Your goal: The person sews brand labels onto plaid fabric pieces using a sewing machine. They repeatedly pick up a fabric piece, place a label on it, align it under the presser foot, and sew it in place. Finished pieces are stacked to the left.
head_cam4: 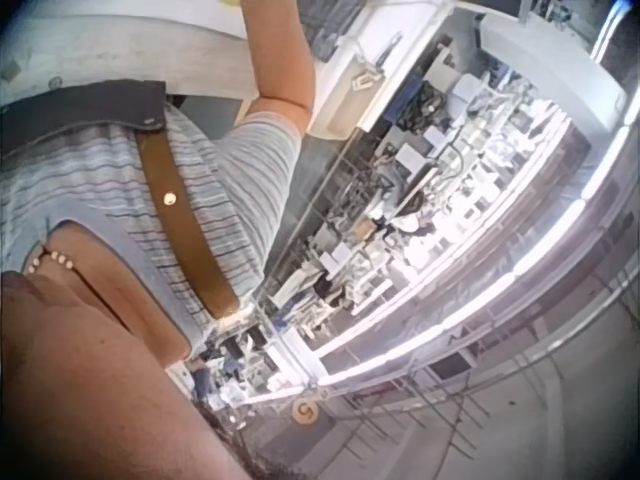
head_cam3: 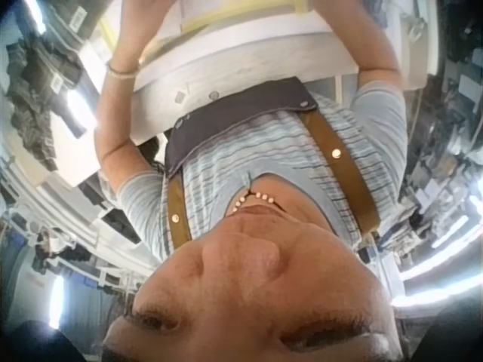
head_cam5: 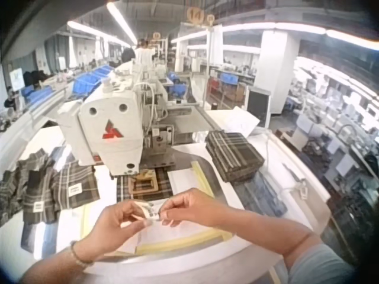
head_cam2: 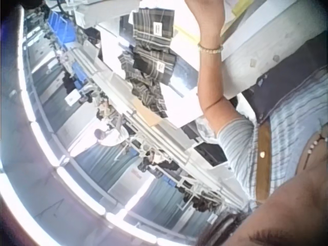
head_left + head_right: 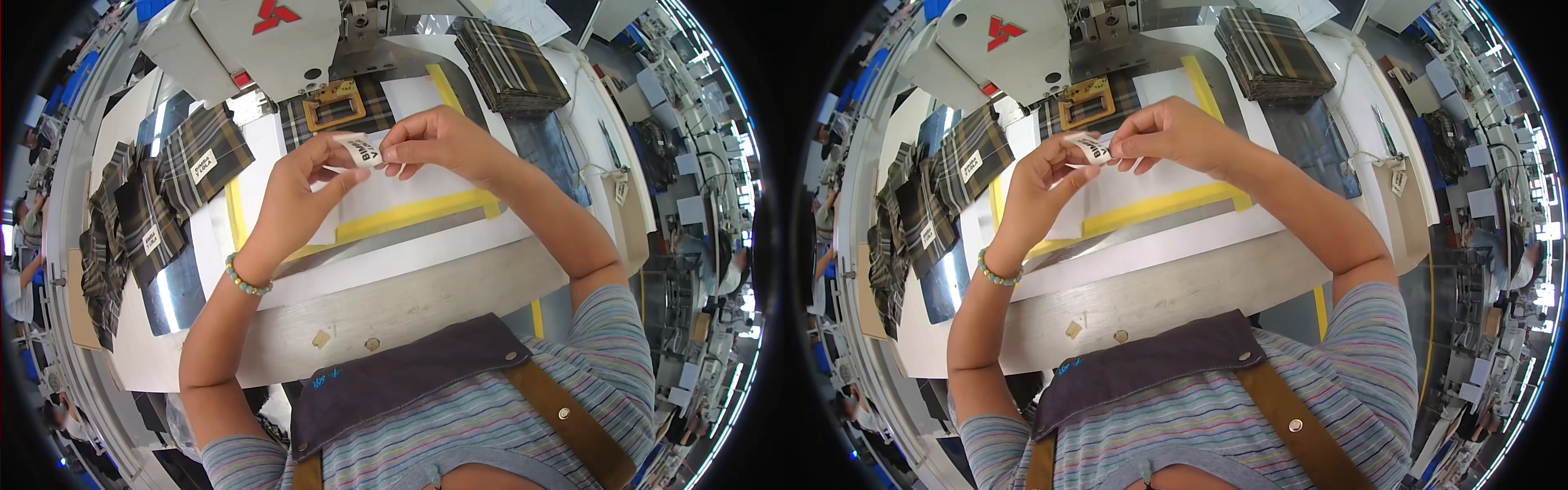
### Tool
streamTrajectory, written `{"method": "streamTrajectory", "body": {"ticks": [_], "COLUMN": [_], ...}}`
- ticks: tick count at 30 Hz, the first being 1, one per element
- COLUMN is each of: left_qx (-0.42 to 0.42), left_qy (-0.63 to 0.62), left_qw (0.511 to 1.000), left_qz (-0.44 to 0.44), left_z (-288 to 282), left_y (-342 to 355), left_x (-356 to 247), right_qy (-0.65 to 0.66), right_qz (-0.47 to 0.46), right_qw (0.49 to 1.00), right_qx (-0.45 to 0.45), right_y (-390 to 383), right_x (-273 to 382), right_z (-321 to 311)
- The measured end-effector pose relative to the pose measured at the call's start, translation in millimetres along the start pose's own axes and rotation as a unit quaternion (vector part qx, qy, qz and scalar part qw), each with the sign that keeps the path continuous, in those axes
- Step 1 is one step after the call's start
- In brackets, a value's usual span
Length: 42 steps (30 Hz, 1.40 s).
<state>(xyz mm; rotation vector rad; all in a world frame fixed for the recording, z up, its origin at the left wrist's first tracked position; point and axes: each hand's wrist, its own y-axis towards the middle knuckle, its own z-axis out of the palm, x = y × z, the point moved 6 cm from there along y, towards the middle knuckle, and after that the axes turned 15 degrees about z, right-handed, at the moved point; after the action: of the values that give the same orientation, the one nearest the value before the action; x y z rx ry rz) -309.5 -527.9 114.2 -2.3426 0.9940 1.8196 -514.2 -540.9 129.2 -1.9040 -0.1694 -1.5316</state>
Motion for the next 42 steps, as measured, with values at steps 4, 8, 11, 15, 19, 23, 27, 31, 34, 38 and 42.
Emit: {"method": "streamTrajectory", "body": {"ticks": [4, 8, 11, 15, 19, 23, 27, 31, 34, 38, 42], "left_qx": [-0.095, -0.066, -0.023, -0.031, -0.077, -0.082, -0.036, -0.027, -0.038, -0.002, 0.030], "left_qy": [-0.126, -0.059, 0.047, 0.048, 0.006, -0.039, 0.047, 0.077, 0.190, 0.347, 0.358], "left_qw": [0.985, 0.995, 0.999, 0.998, 0.997, 0.994, 0.997, 0.996, 0.980, 0.925, 0.905], "left_qz": [-0.072, -0.051, -0.003, 0.017, -0.031, -0.065, -0.046, -0.023, 0.045, 0.157, 0.229], "left_z": [5, -4, -8, -5, -8, -13, -14, -14, -28, -42, -38], "left_y": [5, 8, 10, 15, 11, 5, 6, 6, 13, 23, 22], "left_x": [6, 13, 1, -8, 2, 20, 15, 17, 10, 10, 22], "right_qy": [0.005, -0.143, -0.201, -0.226, -0.093, -0.070, -0.132, -0.191, -0.194, -0.145, -0.228], "right_qz": [0.014, -0.133, -0.179, -0.175, -0.145, -0.146, -0.107, -0.097, -0.056, 0.024, 0.045], "right_qw": [1.000, 0.969, 0.946, 0.944, 0.969, 0.972, 0.969, 0.962, 0.961, 0.968, 0.953], "right_qx": [-0.020, -0.153, -0.181, -0.164, -0.176, -0.169, -0.179, -0.171, -0.192, -0.203, -0.193], "right_y": [5, 2, -7, -4, 4, 11, 9, 19, 43, 91, 129], "right_x": [-9, 14, 43, 45, 27, 15, 14, 2, -3, -2, 14], "right_z": [5, -15, -4, 8, 3, 0, -1, -10, -31, -66, -69]}}
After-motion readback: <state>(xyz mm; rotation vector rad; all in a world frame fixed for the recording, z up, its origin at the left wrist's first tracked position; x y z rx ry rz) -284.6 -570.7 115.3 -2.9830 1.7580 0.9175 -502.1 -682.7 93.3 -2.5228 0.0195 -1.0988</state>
